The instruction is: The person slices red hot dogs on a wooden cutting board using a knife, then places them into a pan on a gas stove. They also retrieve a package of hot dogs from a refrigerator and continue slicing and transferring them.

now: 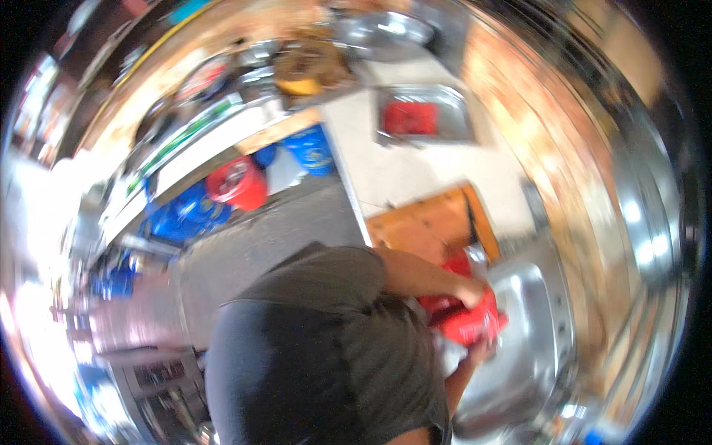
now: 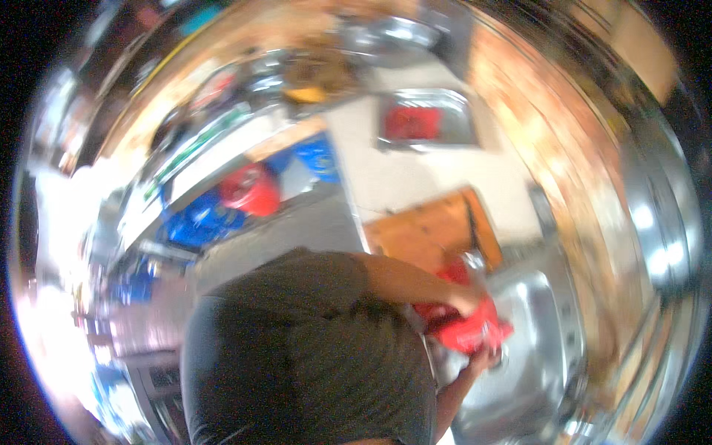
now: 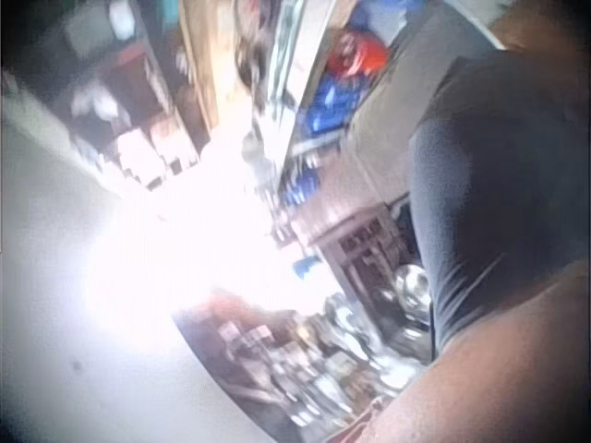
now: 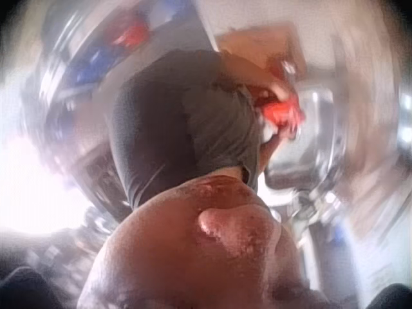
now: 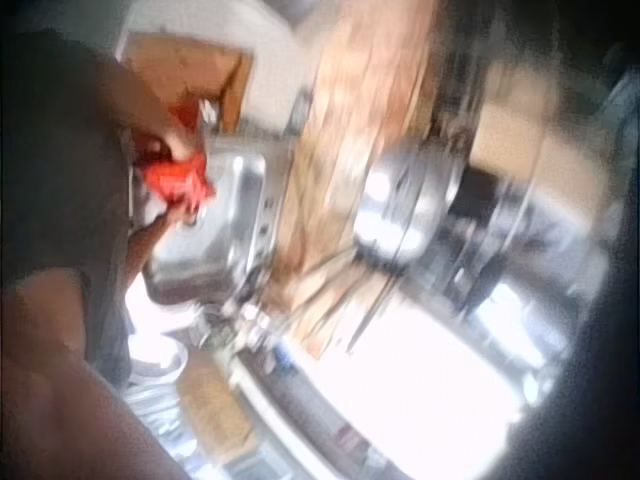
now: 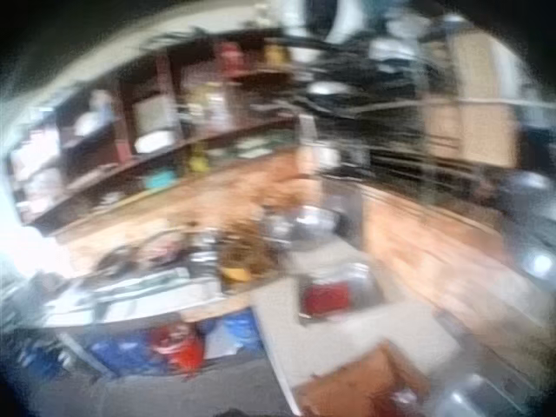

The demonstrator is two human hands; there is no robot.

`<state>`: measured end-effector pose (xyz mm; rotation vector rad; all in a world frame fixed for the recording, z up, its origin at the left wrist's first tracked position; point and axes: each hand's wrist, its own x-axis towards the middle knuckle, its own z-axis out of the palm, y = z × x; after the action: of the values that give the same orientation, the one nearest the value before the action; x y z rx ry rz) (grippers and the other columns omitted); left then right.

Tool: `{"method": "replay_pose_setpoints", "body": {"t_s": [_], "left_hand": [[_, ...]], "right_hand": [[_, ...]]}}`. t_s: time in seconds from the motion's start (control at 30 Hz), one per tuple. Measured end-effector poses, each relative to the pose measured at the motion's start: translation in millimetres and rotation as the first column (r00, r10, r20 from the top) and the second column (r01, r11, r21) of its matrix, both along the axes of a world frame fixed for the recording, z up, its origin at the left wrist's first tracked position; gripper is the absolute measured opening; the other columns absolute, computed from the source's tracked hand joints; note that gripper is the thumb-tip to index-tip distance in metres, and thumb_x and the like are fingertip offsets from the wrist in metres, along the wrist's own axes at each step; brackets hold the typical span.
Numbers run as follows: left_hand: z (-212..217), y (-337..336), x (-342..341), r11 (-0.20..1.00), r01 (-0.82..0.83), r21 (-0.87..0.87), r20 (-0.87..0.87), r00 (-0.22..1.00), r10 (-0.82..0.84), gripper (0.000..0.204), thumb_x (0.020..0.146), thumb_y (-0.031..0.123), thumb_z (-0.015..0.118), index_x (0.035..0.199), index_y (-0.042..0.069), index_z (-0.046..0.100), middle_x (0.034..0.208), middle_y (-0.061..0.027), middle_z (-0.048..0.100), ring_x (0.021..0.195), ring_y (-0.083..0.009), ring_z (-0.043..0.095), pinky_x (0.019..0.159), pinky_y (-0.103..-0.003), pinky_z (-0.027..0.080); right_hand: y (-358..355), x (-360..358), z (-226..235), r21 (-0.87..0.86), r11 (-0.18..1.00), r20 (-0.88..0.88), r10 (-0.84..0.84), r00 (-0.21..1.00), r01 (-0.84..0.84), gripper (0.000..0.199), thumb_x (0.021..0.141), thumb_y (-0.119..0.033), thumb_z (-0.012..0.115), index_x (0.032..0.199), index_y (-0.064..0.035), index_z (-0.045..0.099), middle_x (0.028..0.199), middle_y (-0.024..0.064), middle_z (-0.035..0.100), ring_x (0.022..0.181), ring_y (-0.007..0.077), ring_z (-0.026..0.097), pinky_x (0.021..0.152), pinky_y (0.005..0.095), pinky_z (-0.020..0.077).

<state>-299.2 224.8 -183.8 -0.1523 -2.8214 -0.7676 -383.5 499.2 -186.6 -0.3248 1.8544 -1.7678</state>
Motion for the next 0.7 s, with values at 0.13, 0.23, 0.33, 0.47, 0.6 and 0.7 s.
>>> {"method": "replay_pose_setpoints", "body": {"t_s": [0.13, 0.23, 0.33, 0.47, 0.6, 0.7], "left_hand": [[47.1, -18.5, 28.9, 0.967, 0.065, 0.248, 0.325, 0.934, -0.147, 0.025, 0.083, 0.019, 0.057, 0.089, 0.003, 0.074, 0.100, -0.0230, 0.072, 0.094, -0.0374, 0.068, 0.089, -0.047, 0.052], [114.1, -39.5, 53.2, 0.969, 0.070, 0.238, 0.251, 0.959, -0.132, 0.026, 0.083, 0.020, 0.058, 0.094, 0.003, 0.073, 0.103, -0.0236, 0.071, 0.097, -0.0381, 0.067, 0.089, -0.048, 0.052], [136.0, -34.3, 55.6, 0.963, 0.032, 0.266, 0.308, 0.944, -0.116, 0.026, 0.081, 0.021, 0.060, 0.094, 0.002, 0.073, 0.102, -0.0234, 0.072, 0.096, -0.0380, 0.067, 0.088, -0.048, 0.052], [158.7, -30.2, 54.4, 0.955, 0.033, 0.295, 0.354, 0.925, -0.141, 0.027, 0.079, 0.022, 0.062, 0.093, 0.002, 0.073, 0.102, -0.0231, 0.072, 0.095, -0.0380, 0.067, 0.087, -0.048, 0.052], [173.5, -22.3, 59.4, 0.952, 0.037, 0.304, 0.382, 0.911, -0.157, 0.029, 0.076, 0.024, 0.065, 0.093, 0.002, 0.073, 0.101, -0.0228, 0.072, 0.095, -0.0380, 0.067, 0.086, -0.048, 0.052], [178.2, -20.2, 61.6, 0.949, 0.027, 0.313, 0.394, 0.906, -0.155, 0.030, 0.075, 0.025, 0.067, 0.093, 0.001, 0.072, 0.100, -0.0225, 0.072, 0.094, -0.0380, 0.067, 0.085, -0.048, 0.052]], "right_hand": [[-52.4, 54.6, 57.5, 0.232, 0.955, 0.102, -0.214, 0.971, 0.186, 0.070, 0.081, -0.034, 0.083, 0.134, 0.0008, 0.053, 0.127, 0.0201, 0.059, 0.109, 0.0299, 0.060, 0.092, 0.0443, 0.0528], [-62.1, 45.9, 46.7, 0.146, 0.981, 0.164, -0.152, 0.975, 0.128, 0.076, 0.081, -0.035, 0.083, 0.137, 0.0024, 0.049, 0.128, 0.0206, 0.058, 0.111, 0.0317, 0.059, 0.095, 0.0453, 0.0512], [-45.9, 17.5, 45.8, 0.083, 0.987, 0.168, -0.151, 0.974, 0.139, 0.077, 0.082, -0.033, 0.082, 0.139, 0.0034, 0.045, 0.130, 0.0220, 0.057, 0.112, 0.0326, 0.059, 0.095, 0.0462, 0.0511], [-44.1, 11.4, 29.6, 0.100, 0.985, 0.123, -0.150, 0.981, 0.138, 0.074, 0.085, -0.031, 0.078, 0.140, 0.0047, 0.043, 0.130, 0.0237, 0.056, 0.112, 0.0332, 0.059, 0.096, 0.0460, 0.0510], [-37.0, 15.7, 27.0, 0.093, 0.988, 0.135, -0.134, 0.982, 0.122, 0.076, 0.085, -0.032, 0.077, 0.141, 0.0049, 0.042, 0.129, 0.0235, 0.057, 0.111, 0.0324, 0.059, 0.095, 0.0458, 0.0511], [-40.3, 18.7, 28.0, 0.124, 0.985, 0.087, -0.128, 0.988, 0.116, 0.074, 0.084, -0.033, 0.077, 0.139, 0.0041, 0.045, 0.127, 0.0225, 0.057, 0.108, 0.0316, 0.060, 0.093, 0.0454, 0.0518]]}}
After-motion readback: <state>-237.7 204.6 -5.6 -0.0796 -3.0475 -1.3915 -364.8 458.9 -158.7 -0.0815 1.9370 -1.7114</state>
